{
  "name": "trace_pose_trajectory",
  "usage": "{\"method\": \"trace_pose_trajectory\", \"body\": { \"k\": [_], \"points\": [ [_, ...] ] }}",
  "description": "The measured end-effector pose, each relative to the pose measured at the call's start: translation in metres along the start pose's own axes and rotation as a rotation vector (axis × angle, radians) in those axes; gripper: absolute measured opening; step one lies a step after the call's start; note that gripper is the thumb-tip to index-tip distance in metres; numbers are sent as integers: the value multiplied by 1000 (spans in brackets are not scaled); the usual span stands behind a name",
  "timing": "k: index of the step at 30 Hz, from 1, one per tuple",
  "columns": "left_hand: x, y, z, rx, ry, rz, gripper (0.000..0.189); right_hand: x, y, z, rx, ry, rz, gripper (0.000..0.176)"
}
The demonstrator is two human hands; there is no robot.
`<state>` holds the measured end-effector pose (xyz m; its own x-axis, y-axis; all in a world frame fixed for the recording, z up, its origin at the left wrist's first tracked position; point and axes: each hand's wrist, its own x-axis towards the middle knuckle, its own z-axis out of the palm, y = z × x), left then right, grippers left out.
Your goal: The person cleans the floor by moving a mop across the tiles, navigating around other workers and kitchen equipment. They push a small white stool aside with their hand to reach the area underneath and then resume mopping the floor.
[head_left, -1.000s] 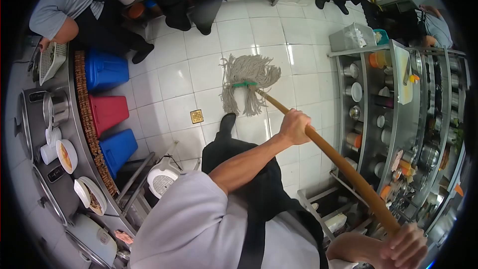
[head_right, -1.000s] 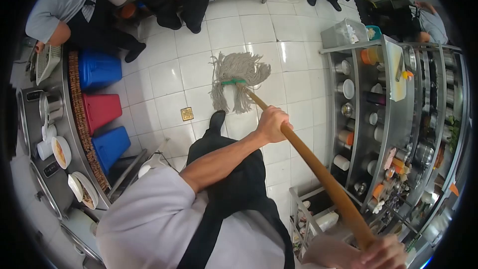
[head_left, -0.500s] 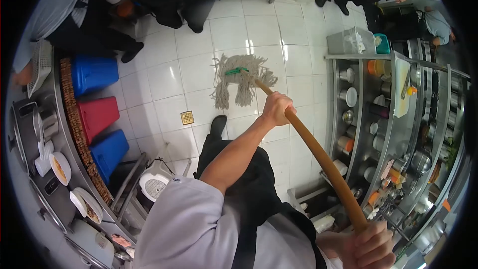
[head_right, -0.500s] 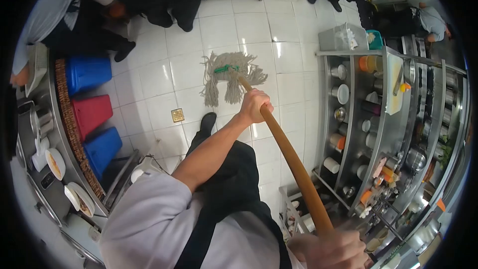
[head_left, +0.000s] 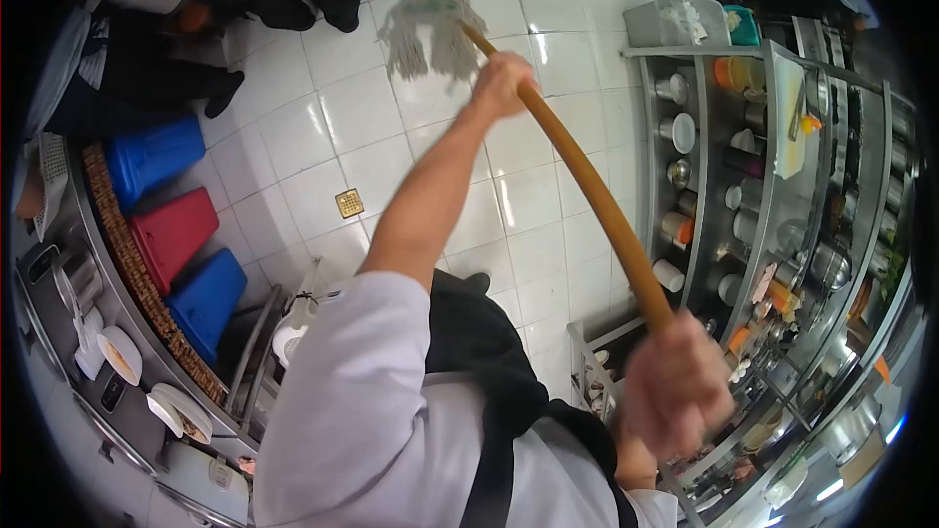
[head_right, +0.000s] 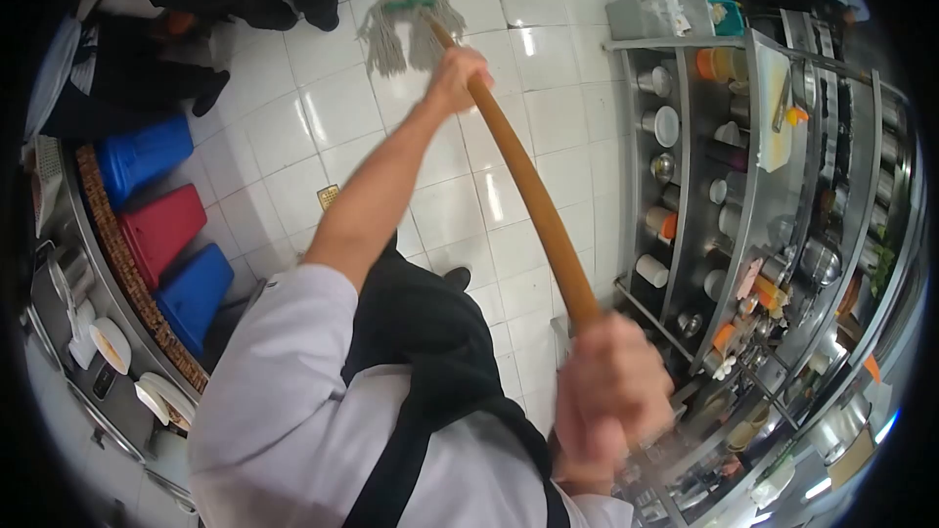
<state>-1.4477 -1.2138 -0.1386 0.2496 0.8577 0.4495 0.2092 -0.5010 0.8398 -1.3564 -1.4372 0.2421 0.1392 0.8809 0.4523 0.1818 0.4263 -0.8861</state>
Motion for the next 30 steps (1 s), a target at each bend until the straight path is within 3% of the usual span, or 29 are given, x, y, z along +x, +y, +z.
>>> {"method": "trace_pose_trajectory", "body": {
  "k": [2,3,8,11,15,18,23,25,26,27,30],
  "points": [
    [8,-32,-4,185,0,-19,19,-17,46,9,52,17,27,39],
    [2,-49,3,214,8,-185,19,-29,68,9,100,2,-19,36],
    [-9,-20,-12,439,-176,-352,18,-59,82,0,127,-72,-59,30],
    [-55,4,15,442,-77,-354,17,-74,41,-30,116,-145,-46,31],
    [-119,86,36,421,-223,-377,25,-117,-34,-84,112,-180,21,39],
    [-183,150,66,393,-201,-277,31,-151,-96,-127,107,-230,65,45],
    [-277,268,127,203,-350,-336,39,-212,-185,-215,151,-284,95,46],
    [-303,324,150,133,-549,-452,21,-234,-220,-257,146,-373,87,46],
    [-324,340,170,96,-533,-382,22,-243,-235,-270,148,-419,81,45],
    [-347,353,192,57,-519,-310,23,-251,-248,-272,183,-403,55,31],
    [-393,395,244,-70,-703,-248,24,-272,-287,-300,174,-524,109,33]
  ]
}}
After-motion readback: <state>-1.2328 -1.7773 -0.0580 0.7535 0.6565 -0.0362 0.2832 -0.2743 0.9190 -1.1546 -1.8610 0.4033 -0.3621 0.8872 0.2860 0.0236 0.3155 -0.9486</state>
